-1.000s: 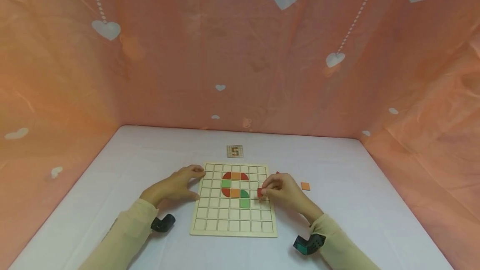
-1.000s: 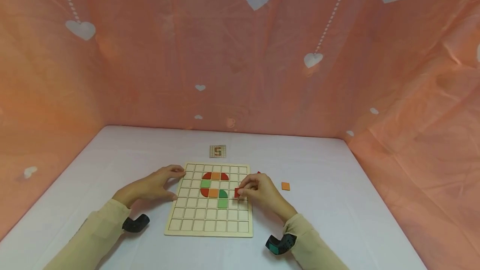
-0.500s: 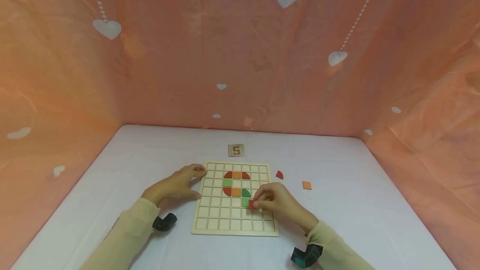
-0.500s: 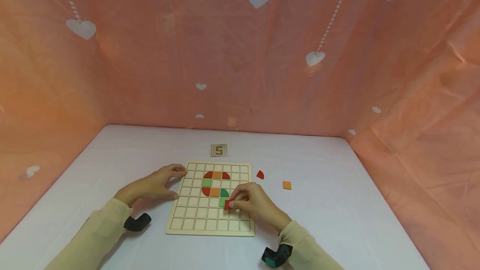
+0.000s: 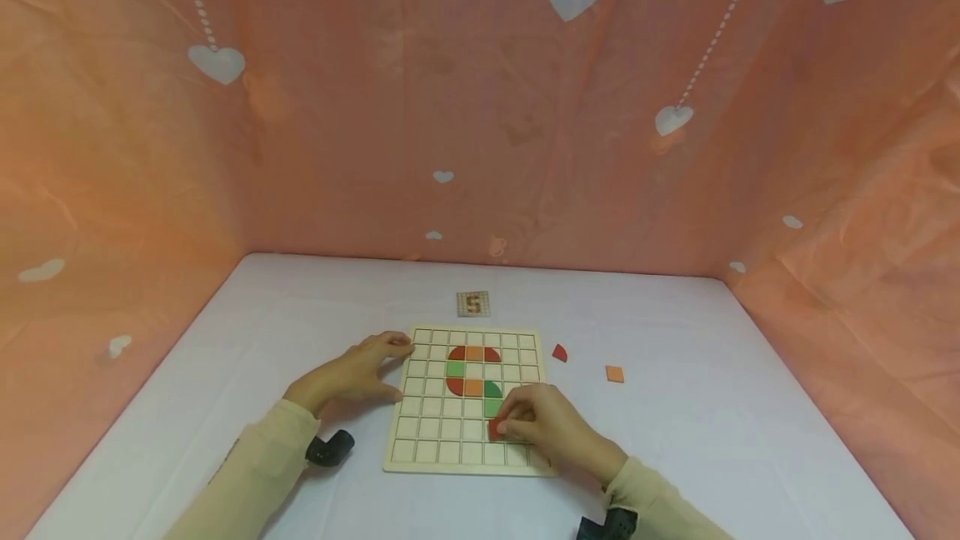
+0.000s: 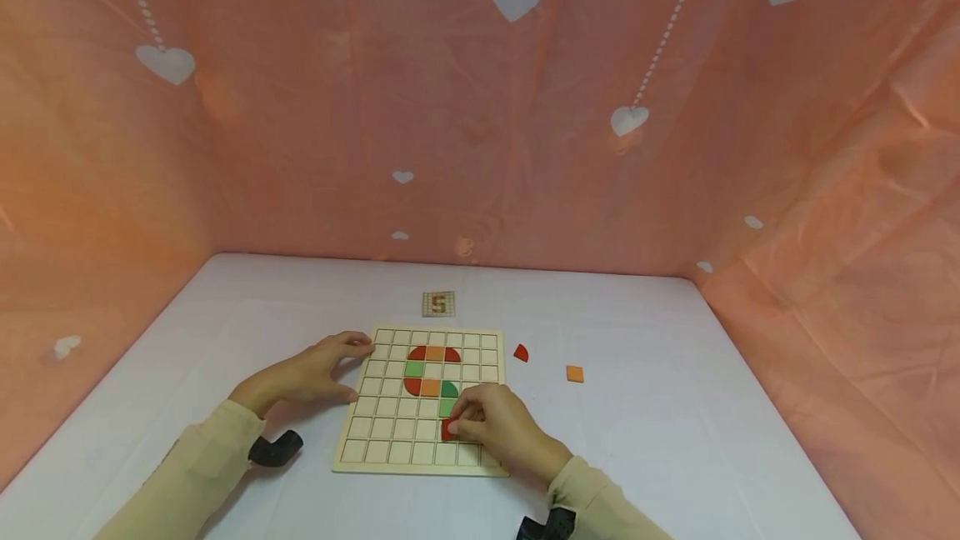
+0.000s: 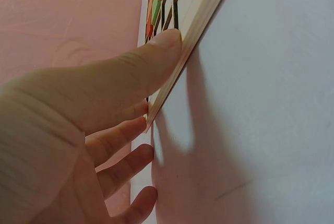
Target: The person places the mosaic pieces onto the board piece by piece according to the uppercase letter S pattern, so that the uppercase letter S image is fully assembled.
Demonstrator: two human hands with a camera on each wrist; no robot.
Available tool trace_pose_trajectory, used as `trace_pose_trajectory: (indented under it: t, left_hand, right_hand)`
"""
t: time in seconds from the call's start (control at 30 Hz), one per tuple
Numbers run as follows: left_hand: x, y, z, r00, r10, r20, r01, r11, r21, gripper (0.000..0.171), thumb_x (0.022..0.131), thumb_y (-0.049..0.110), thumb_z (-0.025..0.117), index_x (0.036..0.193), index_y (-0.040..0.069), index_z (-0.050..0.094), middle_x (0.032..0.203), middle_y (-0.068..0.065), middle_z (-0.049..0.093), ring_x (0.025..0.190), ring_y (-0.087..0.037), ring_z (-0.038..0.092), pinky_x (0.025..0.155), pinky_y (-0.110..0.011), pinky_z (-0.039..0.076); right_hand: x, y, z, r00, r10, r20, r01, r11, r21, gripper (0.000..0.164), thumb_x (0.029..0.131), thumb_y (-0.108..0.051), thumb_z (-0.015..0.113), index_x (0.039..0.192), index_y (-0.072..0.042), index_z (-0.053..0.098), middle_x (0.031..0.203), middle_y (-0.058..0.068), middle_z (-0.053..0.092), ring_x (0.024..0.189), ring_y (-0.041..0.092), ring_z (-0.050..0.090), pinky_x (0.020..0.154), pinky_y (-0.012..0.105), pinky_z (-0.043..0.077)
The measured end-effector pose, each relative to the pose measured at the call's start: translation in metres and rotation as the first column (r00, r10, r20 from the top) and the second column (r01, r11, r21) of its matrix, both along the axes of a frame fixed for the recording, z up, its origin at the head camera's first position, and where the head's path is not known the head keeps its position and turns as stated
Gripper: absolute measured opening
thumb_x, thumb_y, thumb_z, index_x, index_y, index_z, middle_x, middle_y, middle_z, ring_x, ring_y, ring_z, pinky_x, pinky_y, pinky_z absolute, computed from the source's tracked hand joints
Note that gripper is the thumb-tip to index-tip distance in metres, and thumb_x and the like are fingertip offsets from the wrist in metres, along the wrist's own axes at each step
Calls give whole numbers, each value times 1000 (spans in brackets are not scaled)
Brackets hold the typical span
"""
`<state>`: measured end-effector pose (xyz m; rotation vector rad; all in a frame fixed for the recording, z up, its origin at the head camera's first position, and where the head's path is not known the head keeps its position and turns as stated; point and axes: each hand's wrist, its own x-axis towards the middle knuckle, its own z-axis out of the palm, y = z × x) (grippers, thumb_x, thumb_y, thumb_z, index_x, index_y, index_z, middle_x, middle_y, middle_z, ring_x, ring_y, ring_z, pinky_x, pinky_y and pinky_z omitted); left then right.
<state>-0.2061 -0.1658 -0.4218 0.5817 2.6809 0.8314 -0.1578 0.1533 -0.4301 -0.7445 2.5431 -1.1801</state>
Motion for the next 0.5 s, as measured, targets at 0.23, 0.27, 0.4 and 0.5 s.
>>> trace_pose_trajectory:
  t: [0.23,0.27,0.4,0.5]
  left_hand:
    - [0,0,0,1000,-1,-3,1,1000,-4,79,80,19,85,148,1,49,157,-19,41,148,-45,33,122,-65,26]
    - [0,1,0,1000,0,-4,0,1000,-4,79,80,19,85,148,1,49,157,-19,41,148,-45,33,122,-65,25]
    - [0,1,0,1000,4,-5,-4,1000,-11,79,80,21,85,148,1,48,158,-19,41,148,-45,33,122,-67,22]
    - [0,1,1,1000,6,-6,-6,1000,-10,79,80,20,85,148,1,48,158,-19,41,148,-44,32,123,-66,23]
  right_hand:
    - [4,-3,0,999,-20,-36,21,999,46,6,90,-20,76,89,-15,75,81,-6,74,71,-3,61,68,17,52]
    - [4,-4,0,999,-15,-47,18,999,49,6,90,-20,76,90,-14,75,81,-6,74,70,-3,60,67,17,51]
    - [7,-5,0,995,8,-96,-3,998,57,11,89,-16,76,97,-9,77,82,-4,72,68,-4,54,63,17,49]
    - [7,-5,0,992,10,-126,-1,998,70,13,89,-14,76,101,-8,77,85,-4,71,69,-4,51,63,16,48]
